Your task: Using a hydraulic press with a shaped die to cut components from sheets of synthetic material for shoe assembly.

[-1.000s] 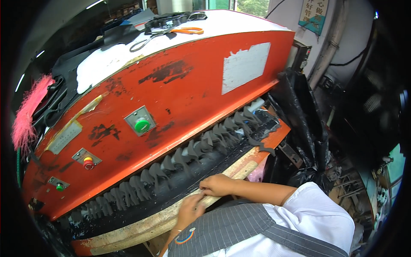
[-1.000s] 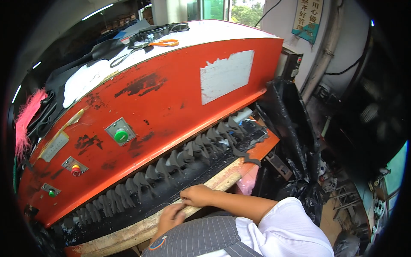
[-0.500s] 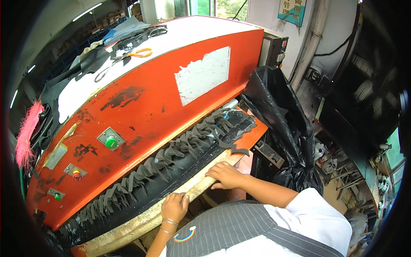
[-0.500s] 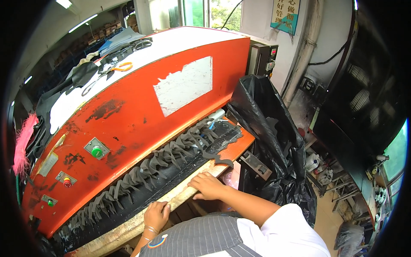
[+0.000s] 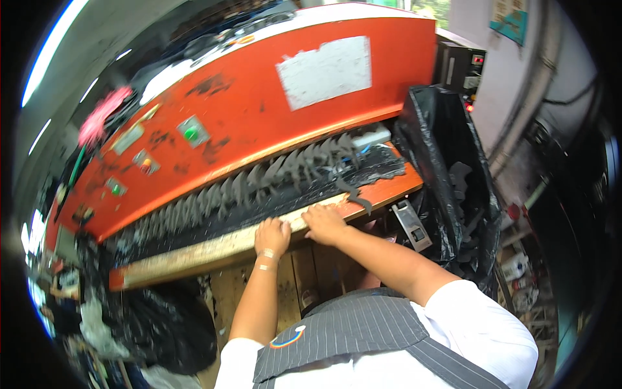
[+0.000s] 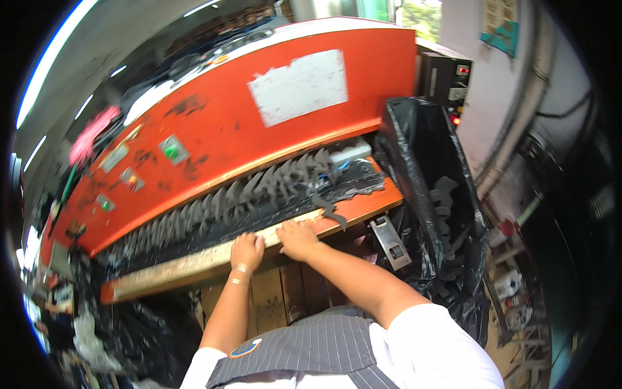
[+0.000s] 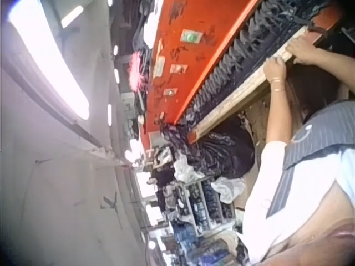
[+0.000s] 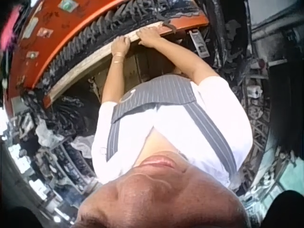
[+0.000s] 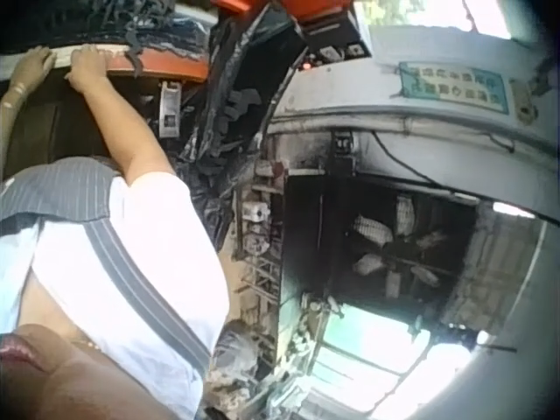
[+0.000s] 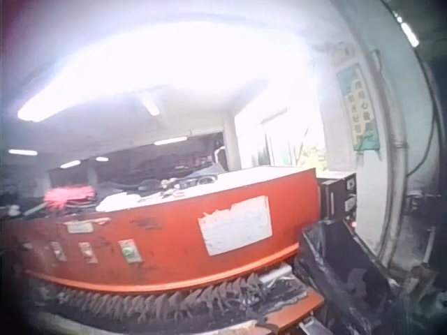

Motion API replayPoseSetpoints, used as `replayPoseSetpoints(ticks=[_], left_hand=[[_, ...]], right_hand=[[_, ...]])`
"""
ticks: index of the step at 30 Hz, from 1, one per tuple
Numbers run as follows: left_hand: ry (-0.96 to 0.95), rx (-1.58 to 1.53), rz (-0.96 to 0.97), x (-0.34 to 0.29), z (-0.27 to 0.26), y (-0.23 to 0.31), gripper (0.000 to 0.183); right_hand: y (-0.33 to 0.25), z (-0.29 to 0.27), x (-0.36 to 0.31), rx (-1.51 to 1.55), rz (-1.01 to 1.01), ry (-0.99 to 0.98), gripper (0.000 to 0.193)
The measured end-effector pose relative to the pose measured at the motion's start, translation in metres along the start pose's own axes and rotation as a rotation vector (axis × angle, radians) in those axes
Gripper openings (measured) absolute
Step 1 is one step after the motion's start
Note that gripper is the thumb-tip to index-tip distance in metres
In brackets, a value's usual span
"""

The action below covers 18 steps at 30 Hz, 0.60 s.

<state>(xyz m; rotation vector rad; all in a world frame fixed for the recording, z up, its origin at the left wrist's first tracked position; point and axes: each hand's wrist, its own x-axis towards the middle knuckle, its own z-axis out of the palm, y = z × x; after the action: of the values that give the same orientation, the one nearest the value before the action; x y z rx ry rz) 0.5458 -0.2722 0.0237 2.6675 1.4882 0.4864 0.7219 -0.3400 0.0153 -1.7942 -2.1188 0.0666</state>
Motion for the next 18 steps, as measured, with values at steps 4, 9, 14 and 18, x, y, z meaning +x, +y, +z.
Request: replayPoseSetpoints(ticks=[4,9,14,18], left_hand=[[-0.04,-0.002,-0.153,0.007,0.006,0.014,0.035],[-0.136,0.002,-0.285,0.004,0.0,0.015,0.039],[-0.192,-0.128,-0.183,0.013,-0.01,0.004,0.05],[-0.343,-0.213,-0.301,0.064,-0.051,0.026,0.037]], right_hand=[[0.01,0.001,0.003,0.026,-0.024,-0.02,0.048],[0.011,-0.001,0.009,0.045,-0.064,-0.128,0.051],[0.022,-0.025,0.009,0.169,-0.128,-0.26,0.05],[0.064,-0.063,0.057,0.537,-0.12,-0.535,0.038]])
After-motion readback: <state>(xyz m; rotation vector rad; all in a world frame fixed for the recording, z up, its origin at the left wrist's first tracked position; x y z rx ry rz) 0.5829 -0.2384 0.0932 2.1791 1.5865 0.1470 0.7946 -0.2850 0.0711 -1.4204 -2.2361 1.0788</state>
